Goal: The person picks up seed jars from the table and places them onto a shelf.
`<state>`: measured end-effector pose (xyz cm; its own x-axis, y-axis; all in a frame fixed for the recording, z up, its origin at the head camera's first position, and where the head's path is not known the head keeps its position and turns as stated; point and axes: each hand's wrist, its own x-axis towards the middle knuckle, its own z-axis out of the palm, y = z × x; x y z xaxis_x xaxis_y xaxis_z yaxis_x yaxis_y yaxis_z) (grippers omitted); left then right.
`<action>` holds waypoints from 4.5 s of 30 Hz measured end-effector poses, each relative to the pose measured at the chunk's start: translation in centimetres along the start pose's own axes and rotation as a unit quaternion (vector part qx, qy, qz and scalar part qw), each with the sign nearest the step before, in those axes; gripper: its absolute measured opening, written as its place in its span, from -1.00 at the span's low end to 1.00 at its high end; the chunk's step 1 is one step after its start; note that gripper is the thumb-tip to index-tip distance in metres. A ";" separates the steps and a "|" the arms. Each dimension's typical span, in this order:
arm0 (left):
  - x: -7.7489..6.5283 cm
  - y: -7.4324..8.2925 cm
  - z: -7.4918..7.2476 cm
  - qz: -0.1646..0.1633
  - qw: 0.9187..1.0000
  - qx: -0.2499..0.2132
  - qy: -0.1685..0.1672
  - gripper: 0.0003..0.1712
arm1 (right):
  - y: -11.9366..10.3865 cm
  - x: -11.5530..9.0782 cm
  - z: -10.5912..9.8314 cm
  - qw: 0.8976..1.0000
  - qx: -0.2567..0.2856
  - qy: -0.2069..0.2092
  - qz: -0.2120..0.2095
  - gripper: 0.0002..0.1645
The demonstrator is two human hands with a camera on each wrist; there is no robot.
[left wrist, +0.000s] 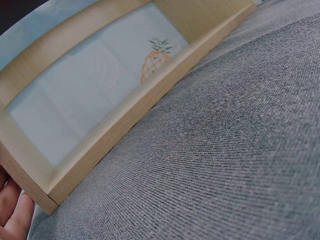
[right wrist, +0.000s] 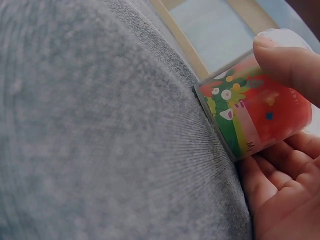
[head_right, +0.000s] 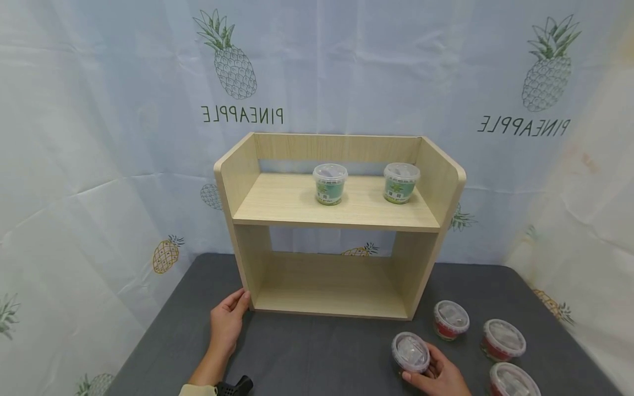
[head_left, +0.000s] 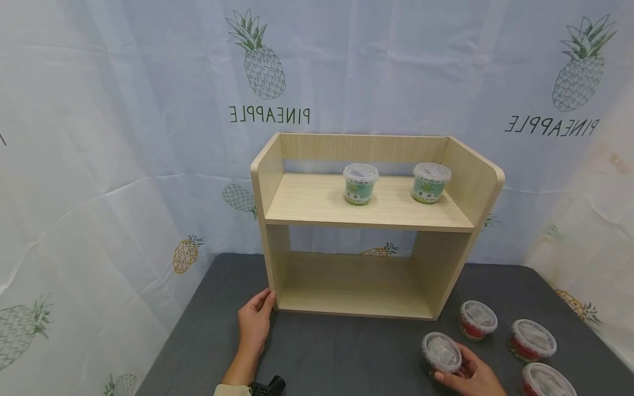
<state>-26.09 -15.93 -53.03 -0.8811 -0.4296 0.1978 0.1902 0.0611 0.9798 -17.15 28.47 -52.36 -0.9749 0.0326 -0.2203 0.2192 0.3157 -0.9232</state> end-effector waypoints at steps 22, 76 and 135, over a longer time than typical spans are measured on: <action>-1.4 3.9 -0.2 -0.005 1.000 0.011 -0.005 -0.65 | -0.3 -0.3 0.0 0.999 -0.020 0.042 0.018 -0.01; -1.4 3.6 -0.3 -0.009 1.000 0.017 -0.009 -0.61 | 0.6 0.4 0.0 0.989 0.141 0.049 -0.010 -0.22; -1.7 3.5 -0.6 0.004 1.000 0.010 -0.010 -0.67 | -23.1 0.6 8.2 0.957 0.048 0.024 -0.285 -0.25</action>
<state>-23.71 -15.54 -49.98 -0.8880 -0.4110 0.2064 0.1888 0.0835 0.9785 -22.49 13.42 -33.70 -0.9376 -0.0737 0.3397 -0.3476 0.2068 -0.9145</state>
